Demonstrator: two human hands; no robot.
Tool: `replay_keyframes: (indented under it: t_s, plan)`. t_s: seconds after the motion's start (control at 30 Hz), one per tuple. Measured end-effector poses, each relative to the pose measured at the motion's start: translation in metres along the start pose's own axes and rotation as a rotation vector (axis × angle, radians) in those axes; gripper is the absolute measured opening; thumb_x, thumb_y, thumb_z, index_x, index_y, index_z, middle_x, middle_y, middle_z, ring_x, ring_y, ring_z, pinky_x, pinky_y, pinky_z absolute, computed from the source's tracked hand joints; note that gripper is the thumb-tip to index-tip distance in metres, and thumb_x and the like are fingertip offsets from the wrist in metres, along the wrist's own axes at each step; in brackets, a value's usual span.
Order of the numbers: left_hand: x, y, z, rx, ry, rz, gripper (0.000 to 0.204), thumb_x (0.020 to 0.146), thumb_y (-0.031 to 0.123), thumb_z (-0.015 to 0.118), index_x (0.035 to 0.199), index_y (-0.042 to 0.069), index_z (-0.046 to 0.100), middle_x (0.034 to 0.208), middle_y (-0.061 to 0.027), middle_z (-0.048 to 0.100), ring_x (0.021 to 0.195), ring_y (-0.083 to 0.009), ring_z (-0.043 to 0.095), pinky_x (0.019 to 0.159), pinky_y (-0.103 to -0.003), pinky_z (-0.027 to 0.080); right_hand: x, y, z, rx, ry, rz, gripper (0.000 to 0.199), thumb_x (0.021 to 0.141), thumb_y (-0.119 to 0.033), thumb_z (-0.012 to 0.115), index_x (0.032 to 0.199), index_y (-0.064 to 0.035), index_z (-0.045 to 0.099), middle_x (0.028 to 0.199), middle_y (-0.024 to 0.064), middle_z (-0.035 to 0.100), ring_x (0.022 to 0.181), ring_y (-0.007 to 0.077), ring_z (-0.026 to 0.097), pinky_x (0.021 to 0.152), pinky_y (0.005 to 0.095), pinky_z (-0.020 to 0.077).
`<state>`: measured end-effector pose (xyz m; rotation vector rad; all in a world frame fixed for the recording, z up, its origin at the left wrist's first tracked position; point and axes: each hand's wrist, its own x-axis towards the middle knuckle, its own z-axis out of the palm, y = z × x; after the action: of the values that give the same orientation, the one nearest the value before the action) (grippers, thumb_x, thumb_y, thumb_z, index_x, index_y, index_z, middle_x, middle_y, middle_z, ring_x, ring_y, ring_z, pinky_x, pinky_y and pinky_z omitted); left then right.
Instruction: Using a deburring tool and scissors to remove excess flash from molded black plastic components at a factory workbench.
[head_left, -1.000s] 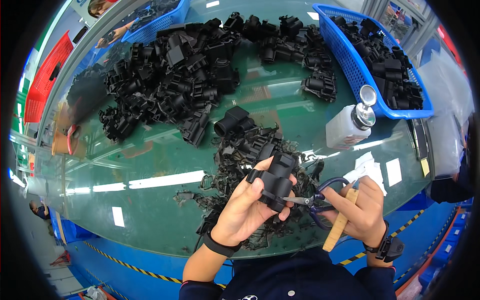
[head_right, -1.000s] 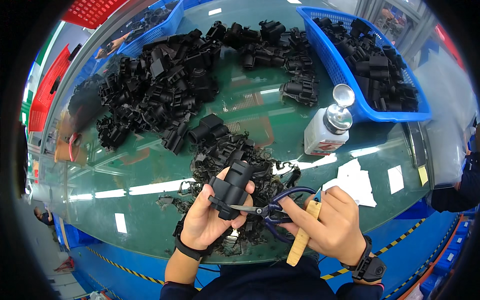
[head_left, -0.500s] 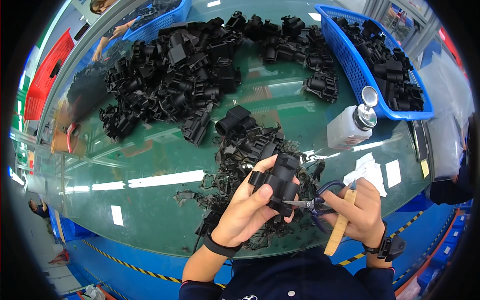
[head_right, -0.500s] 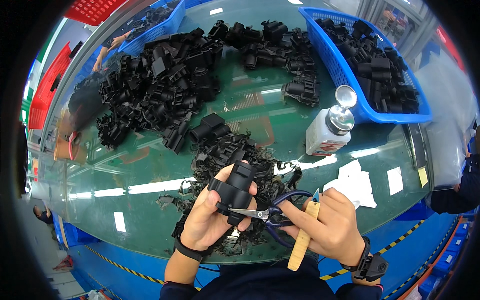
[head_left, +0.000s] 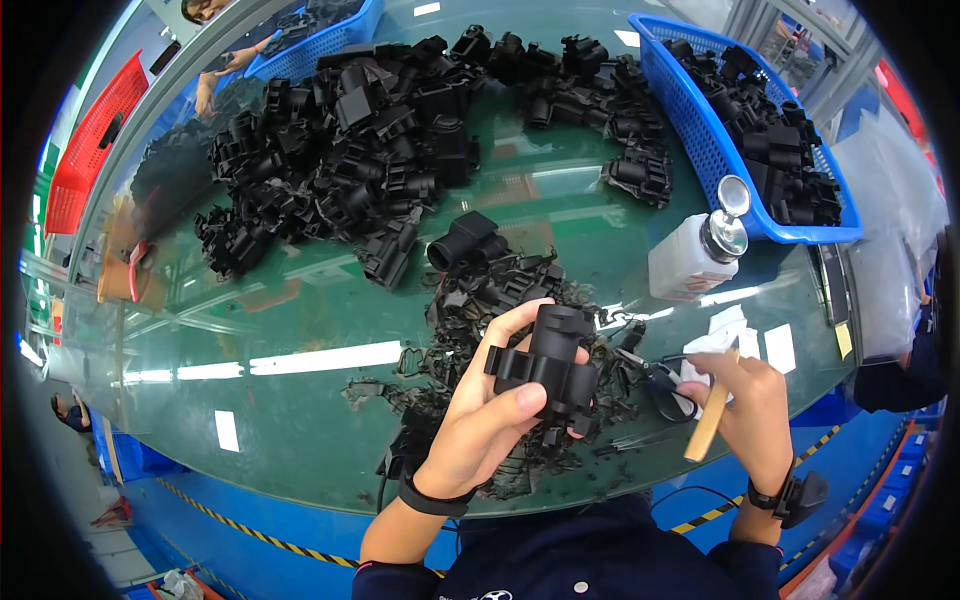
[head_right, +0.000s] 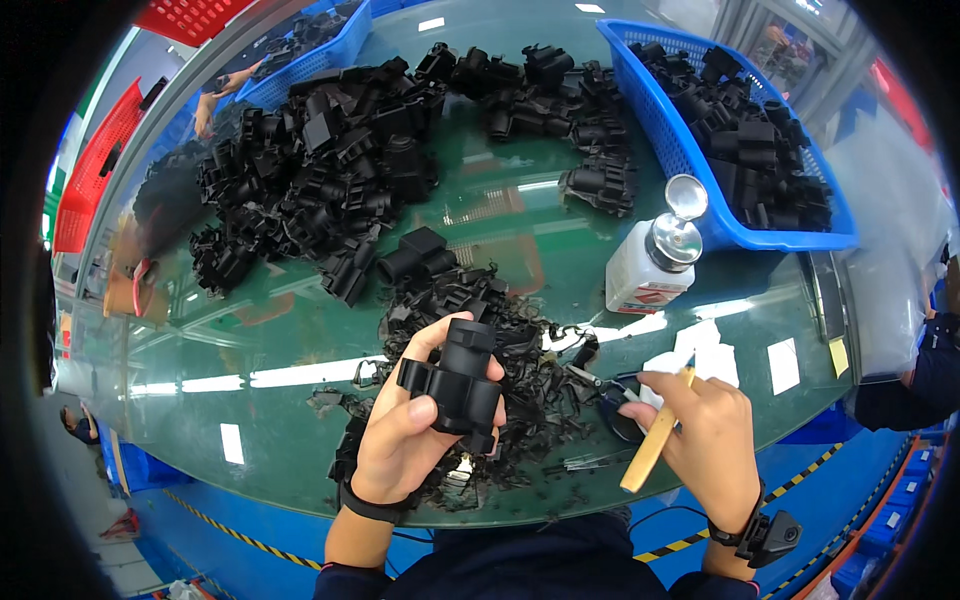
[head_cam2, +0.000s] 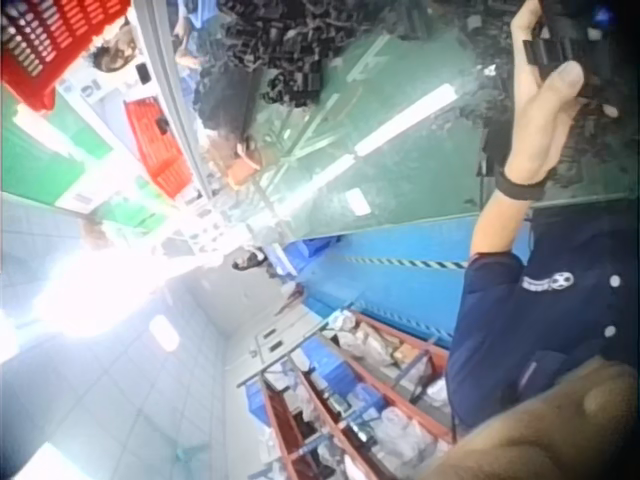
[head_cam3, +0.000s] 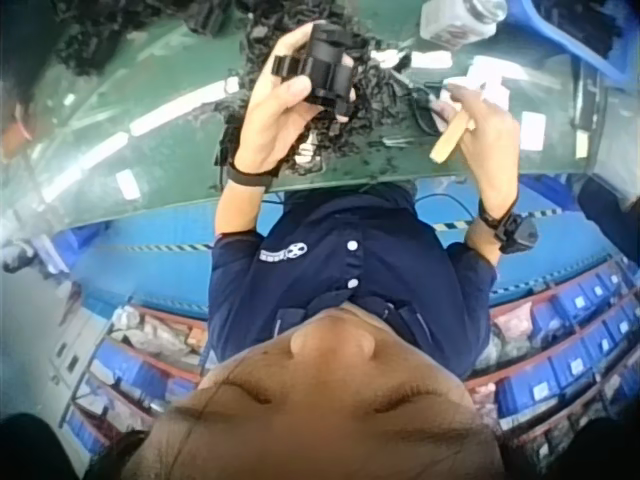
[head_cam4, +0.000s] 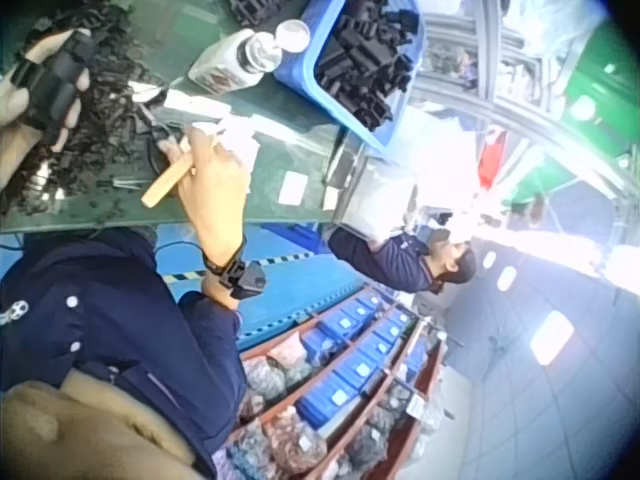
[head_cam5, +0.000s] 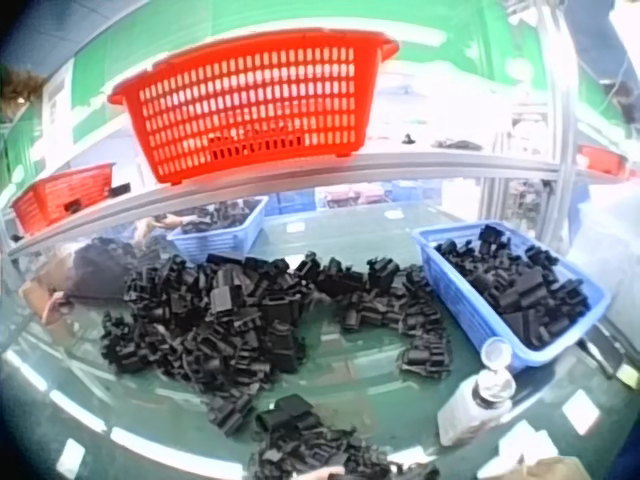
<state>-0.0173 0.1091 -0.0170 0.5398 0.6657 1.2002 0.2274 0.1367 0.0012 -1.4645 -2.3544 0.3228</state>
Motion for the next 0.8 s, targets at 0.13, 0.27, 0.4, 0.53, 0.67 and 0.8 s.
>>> replay_keyframes:
  t_s: [0.13,0.27,0.4,0.53,0.67,0.8]
  plan:
    - [0.001,-0.002,0.000,0.141,-0.012,0.116,0.078,0.074,0.019,0.064,0.137,0.004,0.019,0.111,-0.0188,0.049,0.099,-0.0263,0.055,0.075,-0.039,0.051,0.032,-0.023,0.004,0.559,0.061,-0.107,0.021,0.076,-0.020,0.067,0.084,-0.0018,0.060,0.068,0.0094,0.060,0.059,0.0234,0.058,0.054,0.0296,0.0438]
    - [0.001,-0.003,-0.002,0.318,-0.013,0.208,0.083,0.072,0.002,0.065,0.139,0.005,0.015,0.117,-0.0159,0.046,0.107,-0.0218,0.049,0.088,-0.035,0.042,0.070,-0.044,0.026,0.857,0.190,-0.176,0.009,0.080,-0.006,0.061,0.085,0.0020,0.059,0.073,0.0096,0.060,0.063,0.0177,0.058,0.058,0.0258,0.0447]
    - [0.000,0.006,-0.002,0.410,-0.035,0.309,0.084,0.069,-0.003,0.068,0.137,0.002,0.019,0.123,-0.0134,0.042,0.111,-0.0197,0.046,0.093,-0.032,0.037,0.086,-0.049,0.047,1.054,0.301,-0.284,0.037,0.086,-0.033,0.053,0.087,0.0031,0.058,0.073,0.0095,0.057,0.062,0.0146,0.054,0.056,0.0249,0.0429]
    - [-0.004,0.007,-0.006,0.400,0.022,0.350,0.080,0.067,0.003,0.072,0.134,0.000,0.027,0.131,-0.0127,0.037,0.117,-0.0198,0.042,0.095,-0.031,0.036,0.078,-0.038,0.051,1.104,0.215,-0.268,0.068,0.090,-0.057,0.027,0.093,0.0021,0.060,0.075,0.0086,0.056,0.062,0.0126,0.051,0.056,0.0225,0.0404]
    - [-0.004,0.003,-0.013,0.308,0.034,0.303,0.074,0.071,0.015,0.070,0.132,-0.001,0.030,0.130,-0.0131,0.038,0.114,-0.0217,0.046,0.094,-0.032,0.038,0.077,-0.040,0.046,0.992,0.257,-0.323,0.033,0.091,-0.029,0.046,0.096,-0.0003,0.061,0.077,0.0102,0.057,0.064,0.0141,0.052,0.056,0.0256,0.0422]
    - [-0.004,0.006,-0.008,0.100,-0.022,0.167,0.075,0.073,0.020,0.067,0.133,-0.001,0.028,0.122,-0.0168,0.045,0.094,-0.0240,0.058,0.081,-0.034,0.049,0.073,-0.050,0.041,0.918,0.243,-0.239,0.018,0.079,0.001,0.060,0.097,0.0024,0.057,0.085,0.0149,0.064,0.078,0.0200,0.063,0.066,0.0272,0.0495]
